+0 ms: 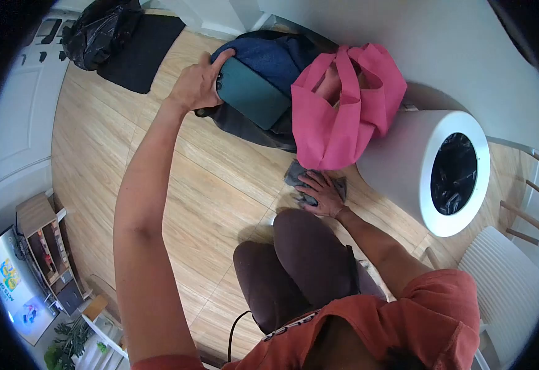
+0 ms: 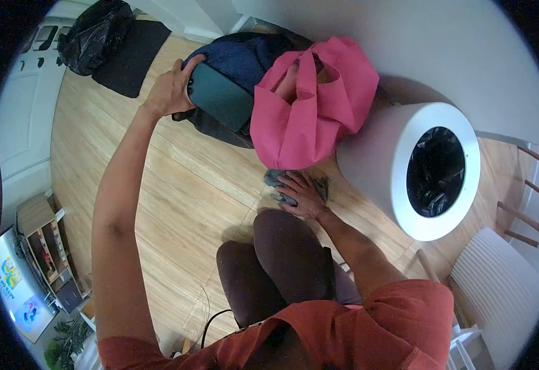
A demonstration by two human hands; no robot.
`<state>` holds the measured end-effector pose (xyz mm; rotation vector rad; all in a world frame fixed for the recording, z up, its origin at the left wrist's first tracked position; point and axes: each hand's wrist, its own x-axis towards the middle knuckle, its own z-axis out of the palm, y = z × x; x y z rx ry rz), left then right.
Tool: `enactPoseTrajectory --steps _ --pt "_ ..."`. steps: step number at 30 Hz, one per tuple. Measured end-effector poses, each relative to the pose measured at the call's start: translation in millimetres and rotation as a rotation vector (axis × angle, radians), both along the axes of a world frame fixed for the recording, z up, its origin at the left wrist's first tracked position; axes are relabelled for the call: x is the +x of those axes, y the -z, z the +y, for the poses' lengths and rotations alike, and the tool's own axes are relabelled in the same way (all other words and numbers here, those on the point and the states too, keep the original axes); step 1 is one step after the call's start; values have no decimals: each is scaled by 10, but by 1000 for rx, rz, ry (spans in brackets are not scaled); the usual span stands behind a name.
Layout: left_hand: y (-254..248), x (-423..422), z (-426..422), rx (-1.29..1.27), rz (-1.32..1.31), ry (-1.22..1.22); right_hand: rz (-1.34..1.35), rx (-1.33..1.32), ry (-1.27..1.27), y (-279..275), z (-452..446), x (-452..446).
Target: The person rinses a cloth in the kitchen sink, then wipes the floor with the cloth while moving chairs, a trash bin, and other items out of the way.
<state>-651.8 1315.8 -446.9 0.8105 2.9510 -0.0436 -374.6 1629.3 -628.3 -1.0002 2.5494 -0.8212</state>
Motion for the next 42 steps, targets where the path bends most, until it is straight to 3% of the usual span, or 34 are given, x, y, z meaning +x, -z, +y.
enactPoseTrajectory --steps 3,6,8,10,12,15,17,19,21,23,24,26,30,32,33,35,37,39,42 --pt "-37 55 0 8 -31 -25 -56 -209 156 -695 -151 1" --pt "-52 182 13 30 -26 -37 456 -377 558 -1688 -368 -263" --pt "-159 275 14 60 -34 -51 471 -247 839 -2135 -511 -711" --pt "-246 433 -19 55 -35 -96 440 -151 947 -2185 -570 -988" --pt "-377 627 -47 28 -65 -180 435 -333 867 -2034 -523 -1136" --pt "-394 1047 -211 84 -33 -309 507 -397 858 -1896 -415 -1141" --pt "-437 1400 -266 94 -42 -389 504 -453 852 -2049 -264 -1218" --pt "-453 1735 -315 145 -90 -636 537 -620 968 -2256 -224 -1366" --pt "-529 2099 -472 168 -47 -699 570 -691 981 -2687 -327 -1466" --pt "-669 2516 -601 333 -5 -816 569 -804 789 -2992 -518 -1575" --pt "-734 2715 -625 331 5 -827 567 -814 778 -3070 -644 -1652" --pt "-844 3168 -675 310 -38 -938 669 -833 479 -3158 -934 -1783" --pt "-896 4091 -755 320 -78 -1098 553 -849 268 -3201 -1558 -2017" --pt "-822 4567 -806 308 -73 -1165 673 -1119 87 -3078 -1906 -2138" --pt "-804 4781 -804 303 -73 -1192 662 -1123 78 -3022 -2045 -2117" --pt "-821 5115 -725 261 -96 -1253 451 -1174 -124 -2961 -2363 -2021" --pt "-828 5368 -601 275 -132 -1294 473 -1189 -403 -2862 -2777 -1975" --pt "-878 5521 -469 283 -144 -1318 515 -1077 -404 -2621 -3101 -1622" --pt "-1032 5586 -302 381 -181 -1437 443 -1036 -656 -2097 -3577 -1144"
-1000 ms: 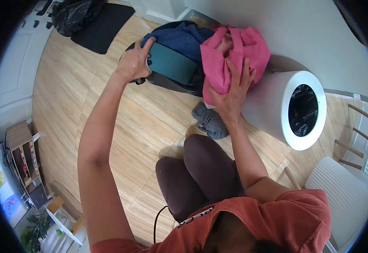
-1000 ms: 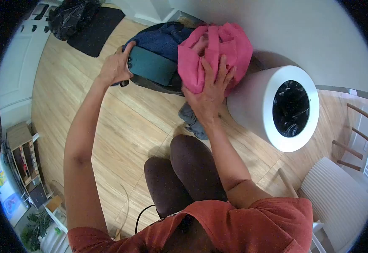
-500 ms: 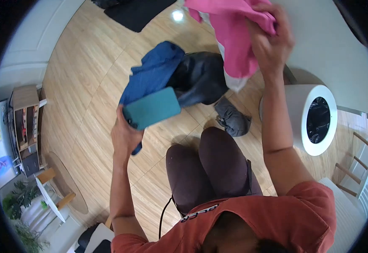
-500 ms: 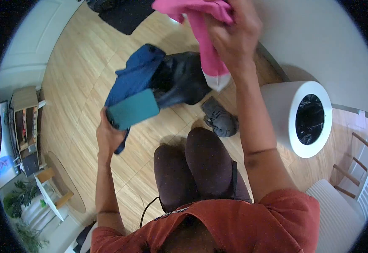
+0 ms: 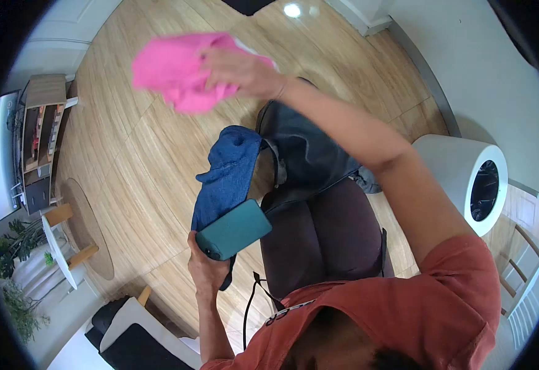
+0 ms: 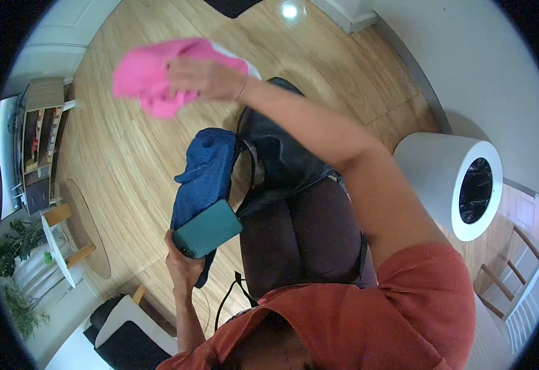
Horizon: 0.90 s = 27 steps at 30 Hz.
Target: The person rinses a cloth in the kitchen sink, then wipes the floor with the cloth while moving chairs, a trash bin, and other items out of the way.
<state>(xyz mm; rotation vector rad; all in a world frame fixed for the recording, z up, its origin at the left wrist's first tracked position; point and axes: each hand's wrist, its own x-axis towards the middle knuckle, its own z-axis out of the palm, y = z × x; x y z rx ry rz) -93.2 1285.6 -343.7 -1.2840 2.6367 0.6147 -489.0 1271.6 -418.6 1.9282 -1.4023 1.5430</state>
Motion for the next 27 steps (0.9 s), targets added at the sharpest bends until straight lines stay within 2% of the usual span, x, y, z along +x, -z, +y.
enactPoseTrajectory --steps 3,4,6,9,10,13,15,17,18,20,21,22,23,25,27 --pt "-252 49 142 14 19 -48 99 -80 -224 335 -240 529" --pt "-359 65 204 54 -37 -139 100 -74 -217 296 -198 583" --pt "-365 350 241 89 22 -173 59 9 -186 150 -68 640" --pt "-734 262 377 5 -22 -238 -35 10 -176 18 127 704" --pt "-928 103 488 -184 -120 -181 -87 113 -142 -100 263 714" --pt "-1174 -4 503 -111 -113 -213 -217 180 -162 -30 442 797" --pt "-1056 20 516 -181 -151 -160 -248 233 -170 112 581 884" --pt "-870 68 518 -125 -170 -129 -220 411 -85 207 869 943" --pt "-788 84 513 -101 -160 -79 -208 400 5 259 1029 948" --pt "-662 118 521 -81 -143 -56 -479 361 99 518 1520 909" --pt "-606 126 522 -66 -122 -42 -514 436 230 741 1841 876" --pt "-564 135 557 -76 -144 -75 -503 516 372 920 2242 851" --pt "-484 206 561 -71 -139 -91 -493 754 518 1205 2664 875" --pt "-333 310 630 -62 -167 -110 -222 1086 548 1632 3370 897" --pt "-232 320 732 8 -256 -175 -121 1102 517 1969 3620 969"
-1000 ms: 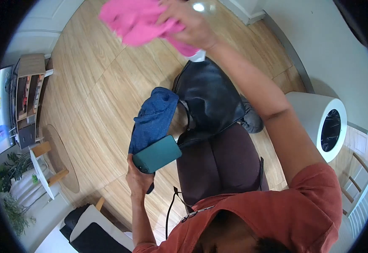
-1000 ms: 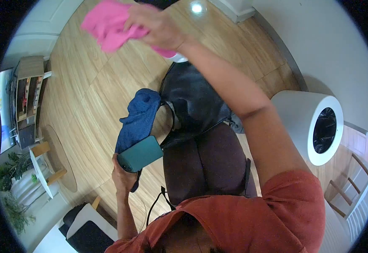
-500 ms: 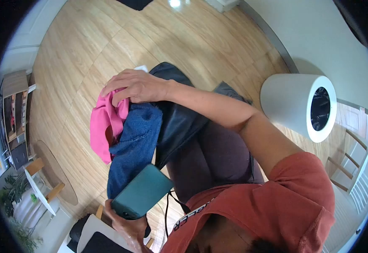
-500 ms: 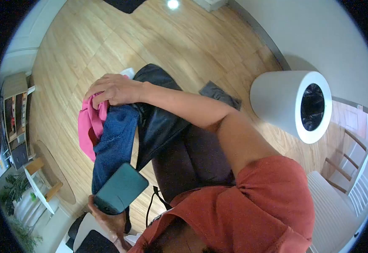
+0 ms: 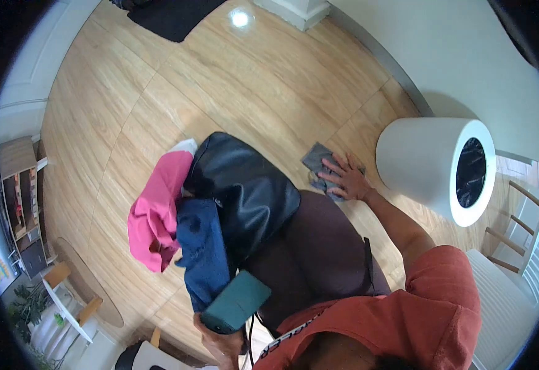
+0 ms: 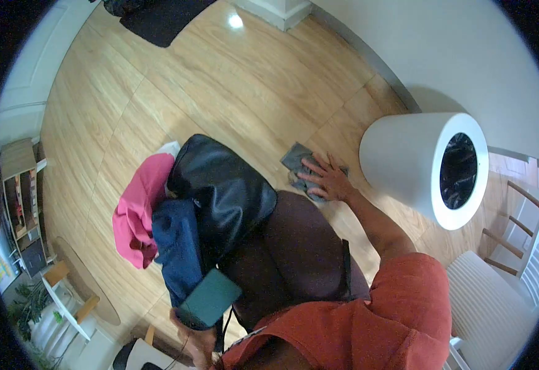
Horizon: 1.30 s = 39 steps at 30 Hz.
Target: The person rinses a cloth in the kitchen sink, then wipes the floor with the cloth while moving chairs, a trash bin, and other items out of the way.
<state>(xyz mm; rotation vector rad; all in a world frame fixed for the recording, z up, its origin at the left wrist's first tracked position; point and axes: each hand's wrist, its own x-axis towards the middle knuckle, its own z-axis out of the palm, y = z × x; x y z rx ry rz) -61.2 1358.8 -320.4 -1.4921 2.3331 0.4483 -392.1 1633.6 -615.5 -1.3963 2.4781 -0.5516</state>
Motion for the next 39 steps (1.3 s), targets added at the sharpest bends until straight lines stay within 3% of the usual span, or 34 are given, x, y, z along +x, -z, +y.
enactPoseTrajectory --steps 2,6,9,12,14,16,18,20,23,25,29,31,32,33,34,38,39 --pt "165 -42 102 38 11 -16 63 36 -72 102 -103 -217" --pt "378 -136 215 79 45 -79 139 -24 -79 359 -1265 -1130" --pt "482 -200 220 94 58 -123 210 -72 165 424 -2062 -2003" --pt "524 -216 249 111 57 -167 319 4 534 511 -2289 -2753" --pt "546 -199 247 119 57 -181 368 117 818 542 -2071 -2998" --pt "561 -180 248 123 64 -198 388 192 871 570 -1715 -3061" --pt "551 -140 260 120 85 -223 591 350 1054 735 -1272 -3181" --pt "571 -86 267 112 116 -236 348 558 1081 337 -841 -3097" --pt "589 55 284 99 215 -252 355 473 1122 710 -162 -2789" --pt "616 192 300 78 315 -254 329 358 1356 736 3 -2253" --pt "679 346 350 99 499 -266 381 112 1161 579 -39 -1101" --pt "678 430 263 192 495 -364 263 15 773 450 -167 -577" --pt "607 338 272 157 414 -309 256 -14 742 353 -197 -395" --pt "534 249 283 121 333 -253 160 19 508 271 -164 -196" --pt "420 127 269 4 220 -26 66 50 277 205 -125 12" --pt "345 155 162 2 271 15 -25 60 -99 -118 -88 222" --pt "327 164 143 -3 282 47 -272 444 14 -543 -395 9"
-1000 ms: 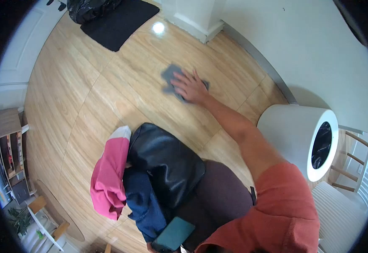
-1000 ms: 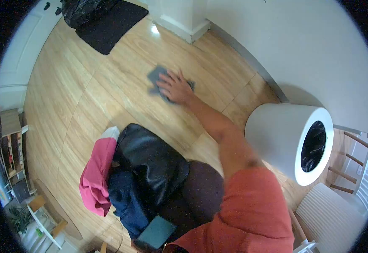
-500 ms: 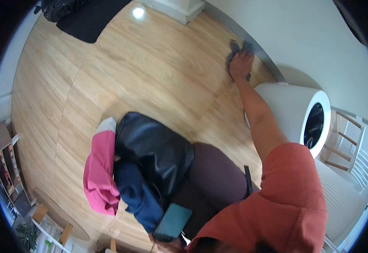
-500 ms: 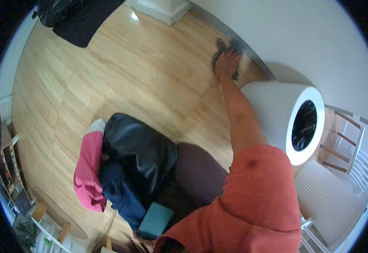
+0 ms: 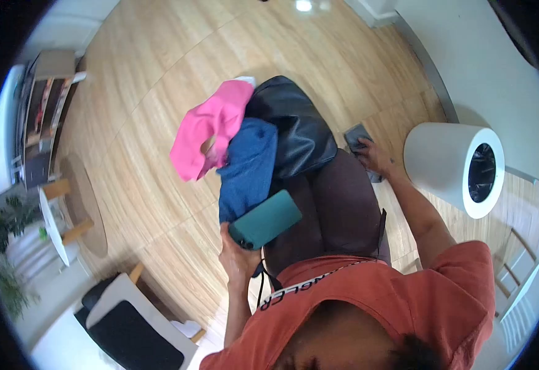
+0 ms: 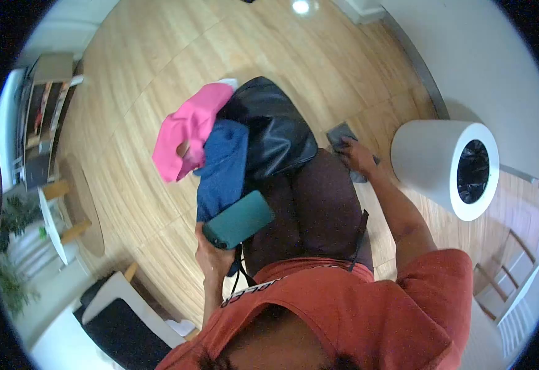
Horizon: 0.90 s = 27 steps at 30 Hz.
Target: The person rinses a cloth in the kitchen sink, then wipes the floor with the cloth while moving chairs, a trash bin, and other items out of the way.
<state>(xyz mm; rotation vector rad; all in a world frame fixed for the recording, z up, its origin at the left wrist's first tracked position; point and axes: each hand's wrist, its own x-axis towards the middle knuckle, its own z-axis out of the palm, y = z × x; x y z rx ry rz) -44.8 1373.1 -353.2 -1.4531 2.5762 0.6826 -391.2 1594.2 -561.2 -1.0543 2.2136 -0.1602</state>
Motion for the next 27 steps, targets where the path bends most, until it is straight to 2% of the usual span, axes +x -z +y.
enactPoseTrajectory --steps 1,3,4,5,7,8,10,11,13,14,16,17,19,20,21,23,27 --pt "23 27 -15 8 -22 -4 -210 408 114 -269 -299 -144" --pt "20 70 -55 -4 38 40 14 -533 291 -279 -797 -142" --pt "19 58 -83 -15 53 22 91 -672 219 -657 -1253 -106" --pt "-1 74 -94 13 43 37 43 -898 63 -1132 -1690 -7" --pt "-26 130 -121 43 38 43 78 -923 -211 -1550 -2353 250" --pt "-9 136 -112 38 55 42 80 -800 -368 -1624 -2601 323" --pt "14 190 -103 31 89 37 479 -595 -526 -1652 -2943 442" --pt "11 210 -109 28 108 29 491 -593 -536 -1641 -3074 406" --pt "-63 256 -129 2 144 2 61 -616 -498 -1617 -3305 349" --pt "-138 258 -140 -7 157 -7 68 -614 -501 -1574 -3385 303" --pt "-297 206 -162 63 113 -109 142 -868 -324 -1544 -3480 181" --pt "-342 191 -179 65 130 -96 164 -864 -320 -1648 -3477 116" --pt "-415 244 -227 11 169 -155 226 -903 -15 -1855 -3406 -99" --pt "-448 243 -253 -6 175 -175 302 -984 -10 -1933 -3350 -277" --pt "-487 258 -274 -23 175 -197 331 -973 0 -2000 -3236 -455" --pt "-542 228 -307 -3 231 -177 366 -973 213 -2241 -2926 -807" --pt "-468 176 -369 -46 232 -153 433 -992 512 -2196 -2233 -1662"
